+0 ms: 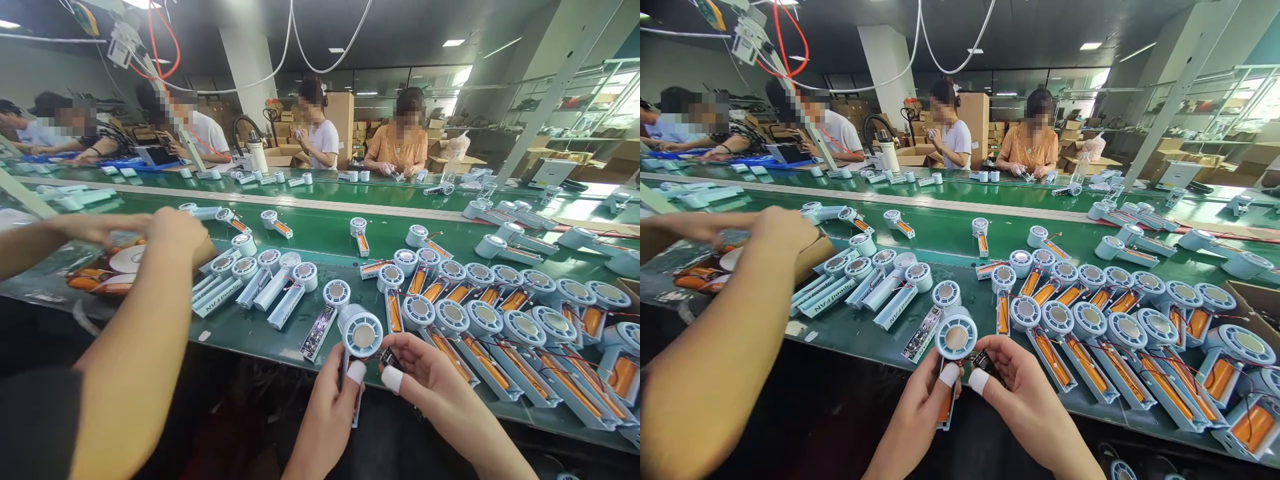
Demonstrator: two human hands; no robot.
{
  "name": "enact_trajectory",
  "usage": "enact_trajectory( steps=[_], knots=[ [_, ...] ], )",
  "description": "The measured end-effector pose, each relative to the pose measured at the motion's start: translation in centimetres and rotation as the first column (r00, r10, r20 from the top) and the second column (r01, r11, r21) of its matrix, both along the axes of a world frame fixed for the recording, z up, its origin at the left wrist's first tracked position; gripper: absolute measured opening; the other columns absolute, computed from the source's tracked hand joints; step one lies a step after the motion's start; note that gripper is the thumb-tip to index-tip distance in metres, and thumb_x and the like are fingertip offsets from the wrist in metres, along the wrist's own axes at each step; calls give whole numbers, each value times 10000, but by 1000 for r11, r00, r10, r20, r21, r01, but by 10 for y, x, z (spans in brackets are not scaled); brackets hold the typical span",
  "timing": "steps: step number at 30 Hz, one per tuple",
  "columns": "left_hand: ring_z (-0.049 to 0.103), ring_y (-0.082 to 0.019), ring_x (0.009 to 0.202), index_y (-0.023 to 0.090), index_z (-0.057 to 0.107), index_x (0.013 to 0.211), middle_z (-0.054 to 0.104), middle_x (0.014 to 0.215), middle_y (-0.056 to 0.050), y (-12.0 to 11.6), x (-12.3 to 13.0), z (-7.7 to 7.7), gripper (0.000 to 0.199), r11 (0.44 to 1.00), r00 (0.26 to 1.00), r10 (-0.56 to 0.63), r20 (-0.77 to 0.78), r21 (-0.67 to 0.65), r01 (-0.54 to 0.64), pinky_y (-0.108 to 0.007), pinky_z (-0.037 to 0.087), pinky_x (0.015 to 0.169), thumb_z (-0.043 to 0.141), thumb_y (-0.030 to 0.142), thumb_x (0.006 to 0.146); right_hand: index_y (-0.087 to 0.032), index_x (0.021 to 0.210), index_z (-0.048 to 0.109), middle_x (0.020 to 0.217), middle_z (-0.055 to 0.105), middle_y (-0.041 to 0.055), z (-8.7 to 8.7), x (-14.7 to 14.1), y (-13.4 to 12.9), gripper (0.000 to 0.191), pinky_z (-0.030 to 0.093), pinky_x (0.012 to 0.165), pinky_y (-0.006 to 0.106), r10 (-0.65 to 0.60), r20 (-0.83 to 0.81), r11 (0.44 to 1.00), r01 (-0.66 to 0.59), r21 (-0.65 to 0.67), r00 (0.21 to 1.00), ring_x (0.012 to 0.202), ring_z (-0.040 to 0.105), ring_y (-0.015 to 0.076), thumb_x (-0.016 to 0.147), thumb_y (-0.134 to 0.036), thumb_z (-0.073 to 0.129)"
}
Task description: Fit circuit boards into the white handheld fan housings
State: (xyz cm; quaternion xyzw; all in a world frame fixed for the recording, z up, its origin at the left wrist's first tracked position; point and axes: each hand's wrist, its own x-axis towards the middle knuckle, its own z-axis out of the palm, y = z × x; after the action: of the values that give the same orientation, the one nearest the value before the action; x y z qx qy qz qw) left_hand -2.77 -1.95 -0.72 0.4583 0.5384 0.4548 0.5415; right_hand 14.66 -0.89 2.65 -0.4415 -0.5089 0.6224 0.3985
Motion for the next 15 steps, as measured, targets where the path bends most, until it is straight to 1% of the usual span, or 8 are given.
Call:
enact_trajectory(
  steps=[2, 5, 7, 8, 10, 12, 13, 15],
  knots=[
    [563, -343, 1267, 200, 647, 1266, 677, 1308, -118, -1, -1, 2, 518, 999, 999, 38, -27, -26, -39, -371, 464, 1025, 685, 497, 843, -248, 1165, 569, 1209, 634, 60, -5, -1, -1, 373, 455, 1019, 331, 0, 46, 999, -3, 47, 999, 1111, 585, 209, 842, -327, 738],
    [627, -331, 1157, 197, 666, 1241, 720, 1206, -117, -2, -1, 3, 516, 997, 997, 66, -36, -43, -67, -357, 499, 951, 674, 523, 841, -270, 1228, 539, 1224, 624, 62, -13, -4, -3, 382, 462, 1008, 349, -73, 218, 990, 44, 132, 973, 1123, 593, 221, 867, -298, 662],
    [628, -332, 1150, 197, 651, 1266, 711, 1225, -122, -2, 0, 3, 531, 994, 996, 78, -43, -73, -81, -361, 499, 938, 642, 539, 859, -270, 1228, 547, 1176, 647, 70, -17, -5, -4, 345, 486, 938, 354, -172, 388, 971, 90, 221, 906, 1084, 620, 240, 892, -317, 614],
    [615, -336, 1174, 199, 637, 1286, 694, 1262, -123, -1, 0, 2, 544, 992, 995, 92, -49, -88, -96, -364, 493, 946, 631, 543, 865, -267, 1209, 562, 1143, 665, 75, -19, -5, -3, 305, 494, 891, 353, -210, 470, 958, 84, 275, 857, 1051, 638, 250, 910, -324, 582],
    [583, -341, 1225, 208, 616, 1311, 653, 1334, -116, -1, 0, 1, 548, 987, 991, 119, -59, -99, -125, -367, 474, 973, 613, 541, 875, -258, 1163, 599, 1080, 705, 86, -19, -5, -3, 243, 491, 784, 347, -248, 614, 924, -8, 383, 749, 971, 675, 268, 953, -309, 488],
    [580, -332, 1224, 219, 613, 1307, 641, 1349, -100, 0, 1, 2, 513, 989, 991, 121, -64, -81, -126, -363, 459, 988, 586, 524, 895, -243, 1108, 634, 986, 735, 95, -15, -4, -2, 267, 449, 674, 336, -237, 747, 886, -178, 429, 621, 871, 703, 282, 979, -265, 400],
    [593, -323, 1197, 222, 616, 1297, 650, 1331, -95, 1, 1, 2, 491, 991, 992, 112, -62, -65, -116, -359, 458, 984, 574, 513, 904, -234, 1059, 650, 918, 739, 96, -11, -3, -2, 285, 414, 626, 330, -212, 809, 871, -268, 411, 549, 812, 709, 286, 989, -252, 374],
    [614, -305, 1141, 223, 621, 1273, 676, 1269, -88, 1, 1, 3, 451, 995, 994, 92, -51, -42, -94, -349, 467, 961, 558, 490, 915, -225, 942, 665, 803, 727, 89, 0, 0, -2, 299, 339, 568, 320, -131, 896, 850, -417, 322, 424, 721, 704, 284, 1014, -282, 381]
  ],
)
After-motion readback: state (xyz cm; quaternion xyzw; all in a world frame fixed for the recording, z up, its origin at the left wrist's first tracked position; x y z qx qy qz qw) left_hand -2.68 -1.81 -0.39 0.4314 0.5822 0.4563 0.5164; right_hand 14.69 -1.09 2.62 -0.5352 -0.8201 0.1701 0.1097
